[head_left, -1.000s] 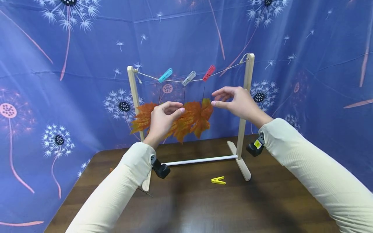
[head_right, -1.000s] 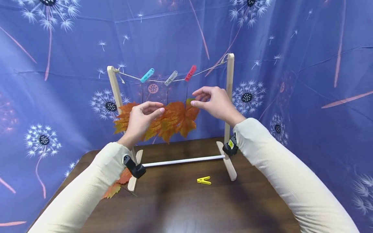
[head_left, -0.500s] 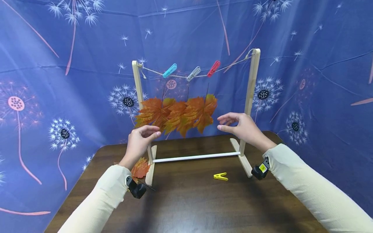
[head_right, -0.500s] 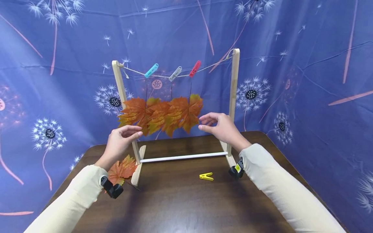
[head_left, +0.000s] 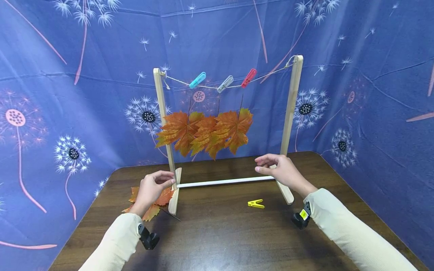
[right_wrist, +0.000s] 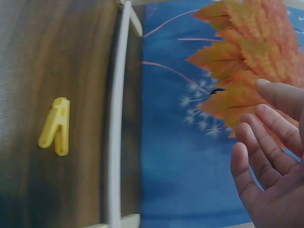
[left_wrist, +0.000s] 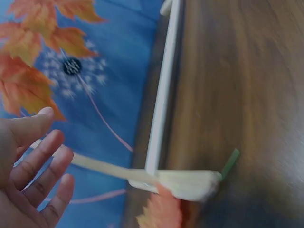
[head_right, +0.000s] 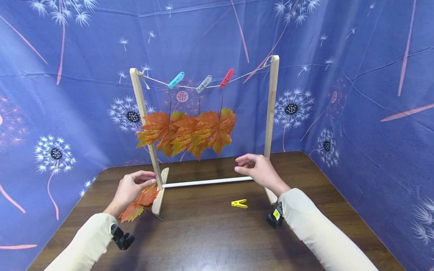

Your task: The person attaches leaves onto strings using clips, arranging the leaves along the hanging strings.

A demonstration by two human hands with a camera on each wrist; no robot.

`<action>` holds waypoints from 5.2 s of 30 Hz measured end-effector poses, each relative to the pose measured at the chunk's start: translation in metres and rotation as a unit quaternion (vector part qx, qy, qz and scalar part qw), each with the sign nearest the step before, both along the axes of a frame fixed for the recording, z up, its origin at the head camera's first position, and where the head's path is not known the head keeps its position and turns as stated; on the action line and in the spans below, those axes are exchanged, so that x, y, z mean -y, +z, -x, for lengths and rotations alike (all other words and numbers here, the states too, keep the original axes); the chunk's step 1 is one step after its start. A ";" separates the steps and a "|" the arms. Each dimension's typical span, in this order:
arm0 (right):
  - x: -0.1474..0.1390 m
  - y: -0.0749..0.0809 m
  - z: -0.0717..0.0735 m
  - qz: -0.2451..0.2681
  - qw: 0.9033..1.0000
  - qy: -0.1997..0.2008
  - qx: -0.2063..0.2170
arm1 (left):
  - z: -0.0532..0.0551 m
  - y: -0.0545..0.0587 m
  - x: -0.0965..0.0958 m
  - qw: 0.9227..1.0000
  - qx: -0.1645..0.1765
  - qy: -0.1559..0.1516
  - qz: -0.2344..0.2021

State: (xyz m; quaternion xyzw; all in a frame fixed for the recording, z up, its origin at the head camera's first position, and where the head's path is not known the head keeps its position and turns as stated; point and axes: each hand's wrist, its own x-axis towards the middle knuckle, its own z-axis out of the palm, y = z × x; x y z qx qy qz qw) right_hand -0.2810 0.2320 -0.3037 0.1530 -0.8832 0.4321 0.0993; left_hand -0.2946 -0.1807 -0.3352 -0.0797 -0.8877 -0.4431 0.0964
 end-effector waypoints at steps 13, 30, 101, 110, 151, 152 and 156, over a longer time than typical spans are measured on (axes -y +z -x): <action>-0.009 -0.052 -0.002 0.001 0.999 -0.015 0.042 | -0.004 -0.051 0.023 0.999 0.045 0.012 0.028; -0.018 -0.106 -0.001 0.015 0.994 -0.023 0.107 | -0.002 -0.085 0.032 0.996 0.062 -0.010 0.056; -0.009 -0.075 0.007 0.015 0.998 -0.019 0.062 | 0.005 -0.020 -0.009 0.971 -0.006 -0.173 0.165; -0.011 -0.040 0.010 -0.016 1.000 -0.015 0.010 | 0.003 0.011 -0.038 0.975 0.012 -0.191 0.111; -0.015 0.157 0.007 -0.058 0.989 -0.074 -0.117 | 0.028 0.124 -0.208 0.982 -0.098 -0.160 -0.011; -0.016 0.161 0.008 -0.062 0.987 -0.078 -0.123 | 0.029 0.126 -0.212 0.983 -0.102 -0.156 -0.010; -0.022 0.180 0.011 -0.076 0.981 -0.097 -0.149 | 0.037 0.137 -0.228 0.984 -0.118 -0.136 -0.013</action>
